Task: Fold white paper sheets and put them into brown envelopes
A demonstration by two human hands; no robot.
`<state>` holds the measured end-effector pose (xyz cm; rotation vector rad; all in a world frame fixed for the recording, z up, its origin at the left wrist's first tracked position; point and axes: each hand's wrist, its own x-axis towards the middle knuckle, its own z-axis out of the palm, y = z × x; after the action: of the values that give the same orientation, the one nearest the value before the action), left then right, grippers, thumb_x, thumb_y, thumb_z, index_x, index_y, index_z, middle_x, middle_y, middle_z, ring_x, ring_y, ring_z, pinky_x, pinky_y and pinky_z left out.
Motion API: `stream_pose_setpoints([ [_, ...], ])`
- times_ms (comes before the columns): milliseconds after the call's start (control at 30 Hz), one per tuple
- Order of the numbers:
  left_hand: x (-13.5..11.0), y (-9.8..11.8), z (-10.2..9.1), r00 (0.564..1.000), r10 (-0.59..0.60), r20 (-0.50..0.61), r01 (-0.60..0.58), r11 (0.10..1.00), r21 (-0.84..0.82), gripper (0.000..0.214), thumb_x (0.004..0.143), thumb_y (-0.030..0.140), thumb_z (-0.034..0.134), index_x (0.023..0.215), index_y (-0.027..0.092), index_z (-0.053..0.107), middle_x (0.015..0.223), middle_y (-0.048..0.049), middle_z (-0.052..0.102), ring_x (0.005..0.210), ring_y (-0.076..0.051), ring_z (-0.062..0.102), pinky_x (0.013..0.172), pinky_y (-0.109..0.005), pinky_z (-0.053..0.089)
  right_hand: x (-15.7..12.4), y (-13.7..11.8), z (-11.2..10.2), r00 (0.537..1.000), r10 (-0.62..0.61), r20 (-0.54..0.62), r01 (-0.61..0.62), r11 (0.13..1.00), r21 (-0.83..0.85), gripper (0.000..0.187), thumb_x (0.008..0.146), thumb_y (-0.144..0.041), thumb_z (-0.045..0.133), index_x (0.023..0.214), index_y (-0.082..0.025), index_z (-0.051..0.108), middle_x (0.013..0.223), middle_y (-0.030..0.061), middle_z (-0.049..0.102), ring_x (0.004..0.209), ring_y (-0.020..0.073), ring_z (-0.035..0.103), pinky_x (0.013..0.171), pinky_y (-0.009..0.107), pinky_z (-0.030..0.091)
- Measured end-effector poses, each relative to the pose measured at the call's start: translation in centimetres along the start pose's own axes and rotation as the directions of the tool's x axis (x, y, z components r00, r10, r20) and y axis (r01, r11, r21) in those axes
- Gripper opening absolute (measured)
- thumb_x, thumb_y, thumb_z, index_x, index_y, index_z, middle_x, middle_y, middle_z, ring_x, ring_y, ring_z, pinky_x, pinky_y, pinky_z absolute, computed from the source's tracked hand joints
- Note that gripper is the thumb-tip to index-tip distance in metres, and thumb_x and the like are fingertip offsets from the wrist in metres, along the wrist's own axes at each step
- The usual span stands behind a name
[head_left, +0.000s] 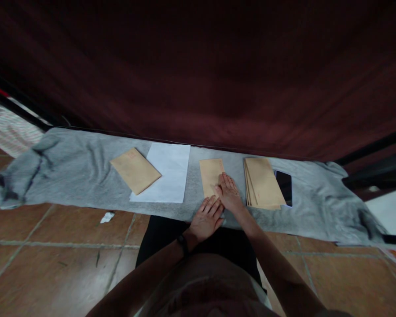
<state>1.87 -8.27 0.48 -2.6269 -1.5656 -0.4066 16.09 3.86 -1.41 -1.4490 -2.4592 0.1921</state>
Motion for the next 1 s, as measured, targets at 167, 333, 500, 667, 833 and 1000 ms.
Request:
stream_pose_setpoints([
  [167,0.0,0.0,0.0,1.0,0.01,0.013,-0.009,1.0,-0.003,0.048,0.1,0.048,0.047,0.137,0.02,0.056,0.151,-0.009,0.052,0.146,-0.028,0.037,0.123,-0.049,0.025,-1.6,-0.3,-0.5,1.0,0.003,-0.003,-0.003,1.0,-0.004,0.061,0.106,-0.041,0.028,0.156,-0.005,0.031,0.163,0.0175,0.027,0.152,0.0282,0.024,0.123,0.048,0.025],
  [333,0.1,0.0,0.0,1.0,0.018,-0.004,-0.018,1.0,0.006,0.049,0.098,0.046,0.051,0.137,0.017,0.056,0.151,-0.0107,0.051,0.147,-0.028,0.036,0.124,-0.049,0.024,-3.3,-0.6,-1.2,1.0,-0.014,-0.002,0.014,1.0,-0.018,0.059,0.106,-0.037,0.03,0.156,-0.006,0.03,0.163,0.0169,0.027,0.152,0.0269,0.024,0.123,0.047,0.025],
  [500,0.2,0.0,-0.1,1.0,0.01,0.009,-0.011,1.0,0.01,0.049,0.099,0.046,0.05,0.137,0.016,0.057,0.148,-0.0099,0.055,0.146,-0.029,0.038,0.123,-0.048,0.025,-5.0,-0.9,-1.6,0.999,-0.033,-0.028,0.032,0.999,-0.036,0.059,0.107,-0.036,0.031,0.156,-0.005,0.029,0.162,0.0181,0.029,0.152,0.0262,0.026,0.122,0.046,0.028],
  [667,0.1,0.1,-0.4,1.0,0.008,0.024,-0.008,1.0,0.01,0.054,0.098,0.046,0.051,0.142,0.015,0.052,0.153,-0.0112,0.049,0.147,-0.029,0.036,0.123,-0.048,0.026,-6.6,-1.2,-1.8,0.999,-0.044,-0.03,0.043,0.998,-0.034,0.059,0.107,-0.039,0.03,0.157,-0.008,0.03,0.162,0.0167,0.03,0.151,0.0264,0.028,0.122,0.047,0.028],
  [833,0.0,0.1,-0.3,0.999,0.007,0.036,-0.008,1.0,0.027,0.051,0.099,0.045,0.048,0.142,0.016,0.053,0.159,-0.0091,0.041,0.149,-0.029,0.032,0.124,-0.048,0.024,-8.0,-1.4,-2.0,0.998,-0.052,-0.021,0.052,0.998,-0.033,0.061,0.107,-0.042,0.031,0.157,-0.007,0.03,0.161,0.0164,0.033,0.15,0.0269,0.029,0.122,0.046,0.029],
  [1000,-0.1,0.1,-0.2,1.0,0.004,0.03,-0.006,0.999,0.036,0.056,0.102,0.044,0.042,0.15,0.015,0.043,0.16,-0.0089,0.039,0.15,-0.028,0.03,0.124,-0.048,0.023,-9.1,-1.6,-1.8,0.996,-0.072,-0.057,0.07,0.997,-0.039,0.061,0.106,-0.041,0.034,0.158,-0.01,0.027,0.16,0.0151,0.036,0.149,0.0273,0.033,0.121,0.047,0.031],
])
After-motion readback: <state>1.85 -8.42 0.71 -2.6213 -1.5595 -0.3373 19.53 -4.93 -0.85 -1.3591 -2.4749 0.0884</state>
